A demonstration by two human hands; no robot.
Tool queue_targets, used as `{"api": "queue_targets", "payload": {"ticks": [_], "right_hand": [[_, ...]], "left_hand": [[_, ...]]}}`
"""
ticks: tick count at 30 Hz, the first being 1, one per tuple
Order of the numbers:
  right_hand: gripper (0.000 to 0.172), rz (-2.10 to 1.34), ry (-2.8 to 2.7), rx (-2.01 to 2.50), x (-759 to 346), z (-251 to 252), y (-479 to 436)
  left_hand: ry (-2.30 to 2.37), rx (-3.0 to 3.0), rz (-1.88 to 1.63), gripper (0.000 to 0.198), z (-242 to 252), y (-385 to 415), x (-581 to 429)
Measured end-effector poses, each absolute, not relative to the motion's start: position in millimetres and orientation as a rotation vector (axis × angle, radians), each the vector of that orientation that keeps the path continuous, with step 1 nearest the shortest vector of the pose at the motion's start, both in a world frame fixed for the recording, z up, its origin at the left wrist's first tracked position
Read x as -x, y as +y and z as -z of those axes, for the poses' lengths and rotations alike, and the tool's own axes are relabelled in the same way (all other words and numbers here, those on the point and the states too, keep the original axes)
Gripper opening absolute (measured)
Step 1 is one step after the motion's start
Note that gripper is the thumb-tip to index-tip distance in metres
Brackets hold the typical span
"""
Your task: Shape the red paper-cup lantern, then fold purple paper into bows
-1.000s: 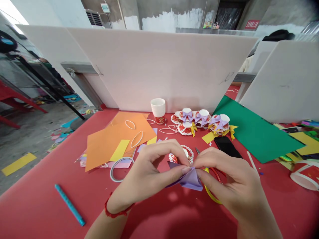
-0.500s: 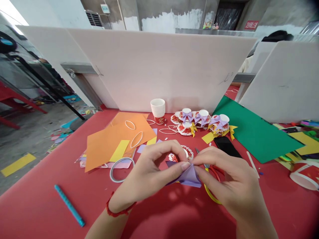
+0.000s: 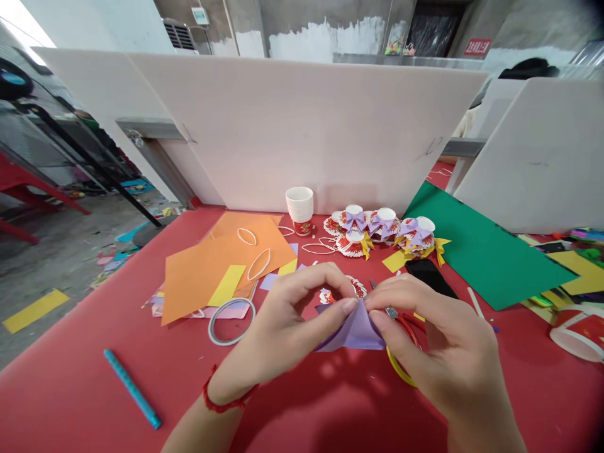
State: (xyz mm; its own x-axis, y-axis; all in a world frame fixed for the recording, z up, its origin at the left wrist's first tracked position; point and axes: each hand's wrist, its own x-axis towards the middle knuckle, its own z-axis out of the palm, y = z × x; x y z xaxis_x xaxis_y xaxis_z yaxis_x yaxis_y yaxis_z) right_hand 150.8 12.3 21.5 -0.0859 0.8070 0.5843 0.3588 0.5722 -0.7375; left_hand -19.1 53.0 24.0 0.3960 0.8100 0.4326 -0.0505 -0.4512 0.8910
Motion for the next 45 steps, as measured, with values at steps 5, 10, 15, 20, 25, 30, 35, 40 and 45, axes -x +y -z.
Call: {"api": "queue_targets", "payload": {"ticks": [5, 10, 15, 20, 25, 30, 35, 40, 45], "right_hand": [[0.014, -0.43, -1.68, 0.994, -149, -22, 12], [0.016, -0.352, -1.683, 0.987, -147, -21, 13], [0.016, -0.22, -1.699, 1.01, -146, -21, 14], [0.019, -0.132, -1.718, 0.998, -145, -21, 15], [0.02, -0.116, -1.744, 0.998, -145, -22, 15], [0.017, -0.065, -1.785, 1.014, -147, -21, 13], [0.017, -0.05, -1.847, 1.021, -149, -22, 11], [0.021, 0.046, -1.899, 1.052, -150, -18, 10], [0.028, 0.282, -1.971, 1.103, -150, -13, 12]], "left_hand": [[0.681, -1.857, -1.206, 0.014, -23, 50, 20], [0.637, -2.033, -1.256, 0.015, -18, 49, 21], [0.679, -2.252, -1.289, 0.016, -18, 47, 20], [0.707, -2.377, -1.301, 0.016, -21, 44, 20], [0.751, -2.417, -1.323, 0.021, -18, 43, 20], [0.726, -2.404, -1.349, 0.019, -15, 44, 19], [0.673, -2.348, -1.393, 0.018, -13, 44, 17], [0.639, -2.297, -1.447, 0.021, -13, 44, 16], [0.682, -2.37, -1.484, 0.021, -13, 45, 15]]}}
